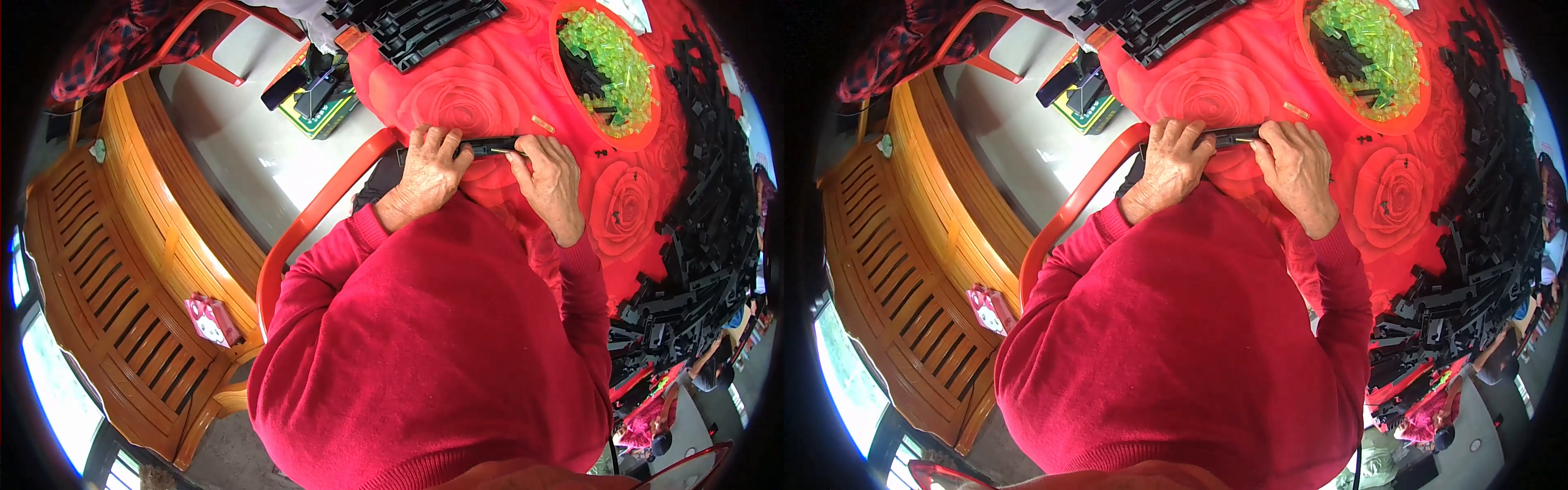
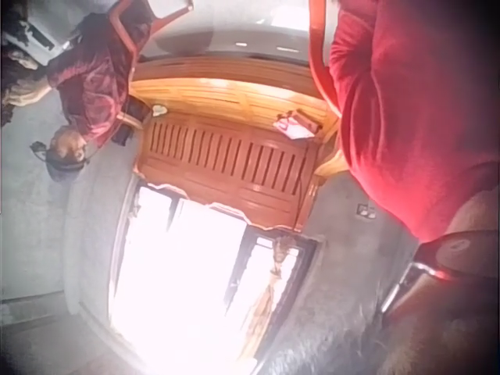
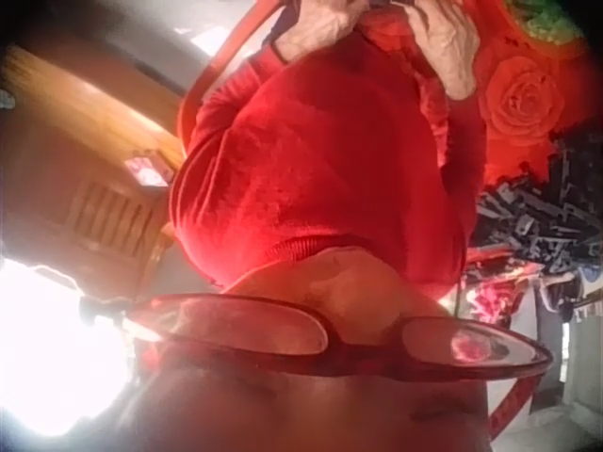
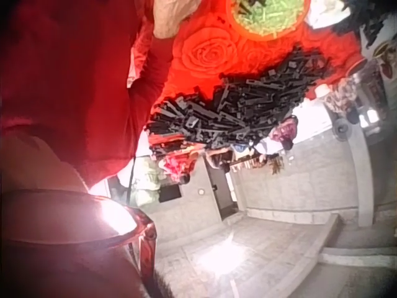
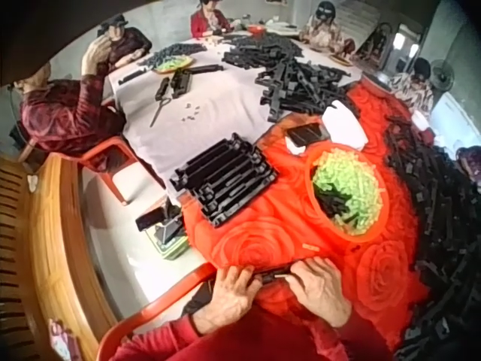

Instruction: The person assembles toy gun components by taking small metal rods and pieces from the table and inserting them into plastic frames by hand.

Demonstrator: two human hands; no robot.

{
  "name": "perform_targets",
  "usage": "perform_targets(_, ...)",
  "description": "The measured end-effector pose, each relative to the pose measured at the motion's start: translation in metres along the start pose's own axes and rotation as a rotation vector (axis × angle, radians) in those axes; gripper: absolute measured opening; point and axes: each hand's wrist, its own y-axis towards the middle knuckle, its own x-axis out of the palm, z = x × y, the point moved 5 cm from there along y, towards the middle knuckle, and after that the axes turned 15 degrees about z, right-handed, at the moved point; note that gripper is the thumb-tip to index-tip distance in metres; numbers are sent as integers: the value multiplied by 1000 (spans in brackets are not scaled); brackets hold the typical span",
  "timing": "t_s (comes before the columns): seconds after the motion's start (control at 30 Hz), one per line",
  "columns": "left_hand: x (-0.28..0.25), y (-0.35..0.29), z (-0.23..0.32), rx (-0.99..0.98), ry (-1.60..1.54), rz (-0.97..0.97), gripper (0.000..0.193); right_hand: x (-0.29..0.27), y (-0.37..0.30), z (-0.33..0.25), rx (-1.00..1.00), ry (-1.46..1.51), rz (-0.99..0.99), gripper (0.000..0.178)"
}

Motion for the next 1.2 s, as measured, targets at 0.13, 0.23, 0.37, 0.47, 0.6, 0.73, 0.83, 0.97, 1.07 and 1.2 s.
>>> perform_targets(0.13, 3, 6, 2, 61, -42, -27, 28, -2, -1, 3, 40, 14, -21, 14)
perform_targets(0.23, 3, 12, 5, 46, -80, 21, 26, -1, -1, 6, 49, -7, -52, 15)
perform_targets(0.37, 7, 10, 3, 14, -89, 9, 25, 0, 1, 5, 57, 4, -70, 15)
perform_targets(0.47, 9, 11, 2, 8, -97, 25, 24, 1, 4, 4, 52, 7, -91, 14)
perform_targets(0.6, 8, 15, 4, -25, -112, 32, 24, 4, 3, 5, 33, -16, -143, 14)
perform_targets(0.73, 12, 13, 3, 11, -88, 25, 23, 5, 7, 5, 51, 11, -173, 14)
perform_targets(0.83, 13, 13, 4, 39, -109, 6, 24, 7, 10, 10, 86, 2, -252, 13)
perform_targets(0.97, 15, 12, 4, 58, -146, -20, 22, 13, 14, 9, 11, 5, -297, 11)
perform_targets(1.07, 15, 12, 5, 69, -147, -32, 21, 13, 16, 8, -18, -7, -300, 11)
perform_targets(1.2, 10, 16, 6, 100, -150, 14, 18, 15, 15, 6, -34, -15, -316, 11)
